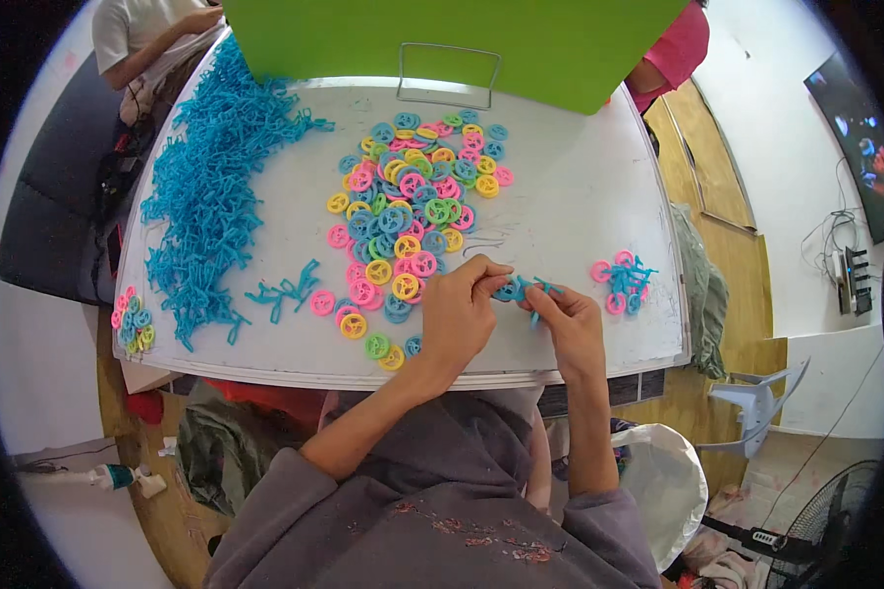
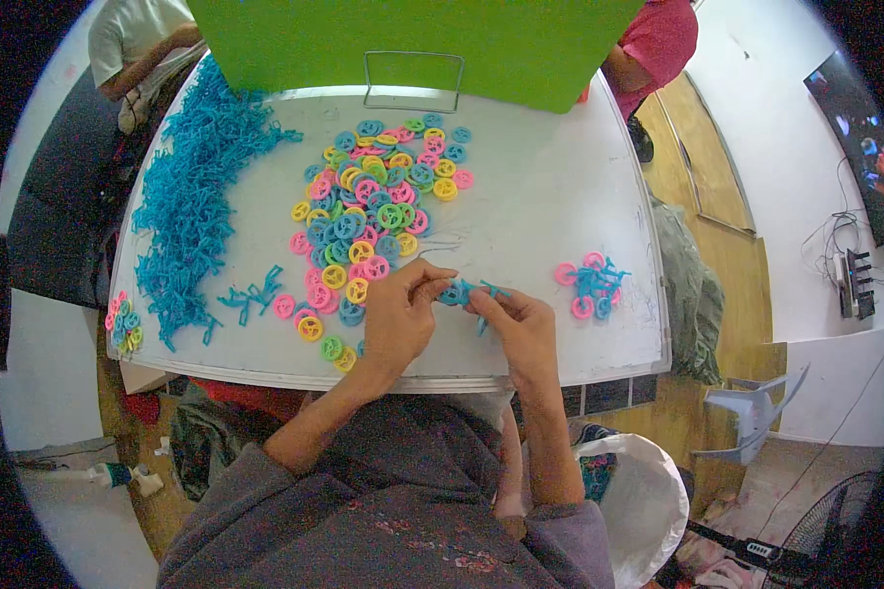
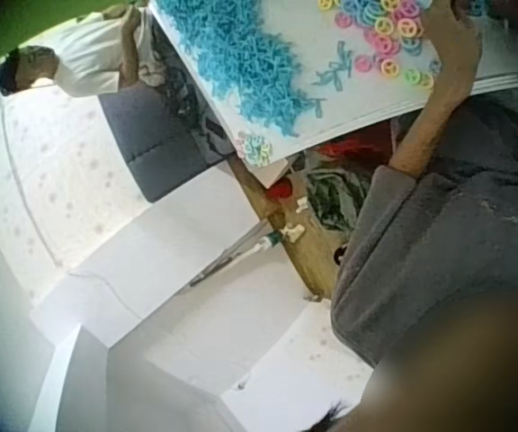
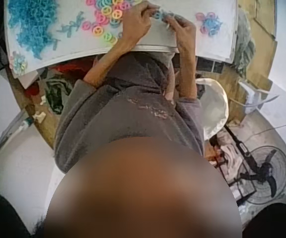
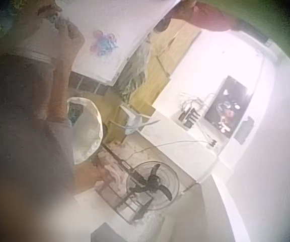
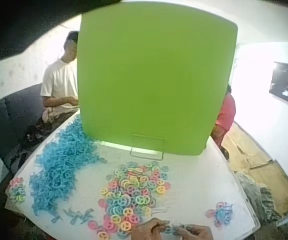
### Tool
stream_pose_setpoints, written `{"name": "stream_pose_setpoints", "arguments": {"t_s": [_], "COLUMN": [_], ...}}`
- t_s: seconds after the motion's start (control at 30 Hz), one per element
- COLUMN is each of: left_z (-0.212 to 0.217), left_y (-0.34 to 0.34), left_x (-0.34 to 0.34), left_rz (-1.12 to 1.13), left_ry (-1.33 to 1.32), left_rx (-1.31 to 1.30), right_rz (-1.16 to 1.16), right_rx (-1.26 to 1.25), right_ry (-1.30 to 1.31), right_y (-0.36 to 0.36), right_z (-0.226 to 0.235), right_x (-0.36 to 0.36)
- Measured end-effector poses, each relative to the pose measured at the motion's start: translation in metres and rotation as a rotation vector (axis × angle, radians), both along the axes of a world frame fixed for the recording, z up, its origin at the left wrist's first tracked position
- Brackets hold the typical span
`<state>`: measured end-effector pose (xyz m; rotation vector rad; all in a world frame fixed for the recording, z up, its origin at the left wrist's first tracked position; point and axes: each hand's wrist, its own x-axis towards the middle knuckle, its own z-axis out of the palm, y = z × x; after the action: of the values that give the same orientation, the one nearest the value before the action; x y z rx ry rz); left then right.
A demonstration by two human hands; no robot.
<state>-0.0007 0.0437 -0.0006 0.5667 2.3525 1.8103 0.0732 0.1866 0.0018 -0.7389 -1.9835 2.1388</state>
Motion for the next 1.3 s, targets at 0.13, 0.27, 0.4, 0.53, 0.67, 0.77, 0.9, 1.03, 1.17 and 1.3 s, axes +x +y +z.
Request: {"name": "stream_pose_setpoints", "arguments": {"t_s": [0.13,0.27,0.4,0.53,0.67,0.77,0.9,1.03,1.17,1.3], "left_z": [0.0,0.002,0.007,0.007,0.007,0.003,0.0,0.001,0.009,-0.007], "left_y": [0.002,0.001,-0.002,-0.004,-0.008,-0.008,-0.008,-0.012,-0.009,-0.014], "left_x": [0.002,0.001,0.0,-0.002,-0.007,-0.007,-0.003,-0.004,0.001,-0.002], "left_rz": [0.056,0.058,0.045,0.031,-0.011,-0.08,-0.133,-0.223,-0.176,-0.185], "left_ry": [0.043,0.061,0.031,0.037,0.019,-0.118,-0.01,0.019,-0.136,0.083], "left_rx": [0.081,0.024,0.038,0.047,0.105,0.328,0.431,0.534,0.663,0.418], "right_rz": [-0.015,-0.057,-0.147,-0.208,-0.162,-0.151,-0.204,-0.126,-0.069,-0.063], "right_rx": [-0.16,-0.11,0.041,0.212,0.725,0.889,0.786,0.739,0.782,0.735], "right_ry": [-0.032,-0.03,0.079,0.106,0.306,0.382,0.365,0.434,0.463,0.454], "right_y": [0.002,-0.004,-0.024,-0.033,-0.026,-0.023,-0.026,-0.024,-0.02,-0.026], "right_z": [-0.011,-0.01,0.001,0.006,0.0,-0.001,0.0,0.008,0.015,0.016], "right_x": [-0.002,-0.003,-0.004,-0.003,-0.005,-0.002,-0.001,0.0,0.003,0.006]}}
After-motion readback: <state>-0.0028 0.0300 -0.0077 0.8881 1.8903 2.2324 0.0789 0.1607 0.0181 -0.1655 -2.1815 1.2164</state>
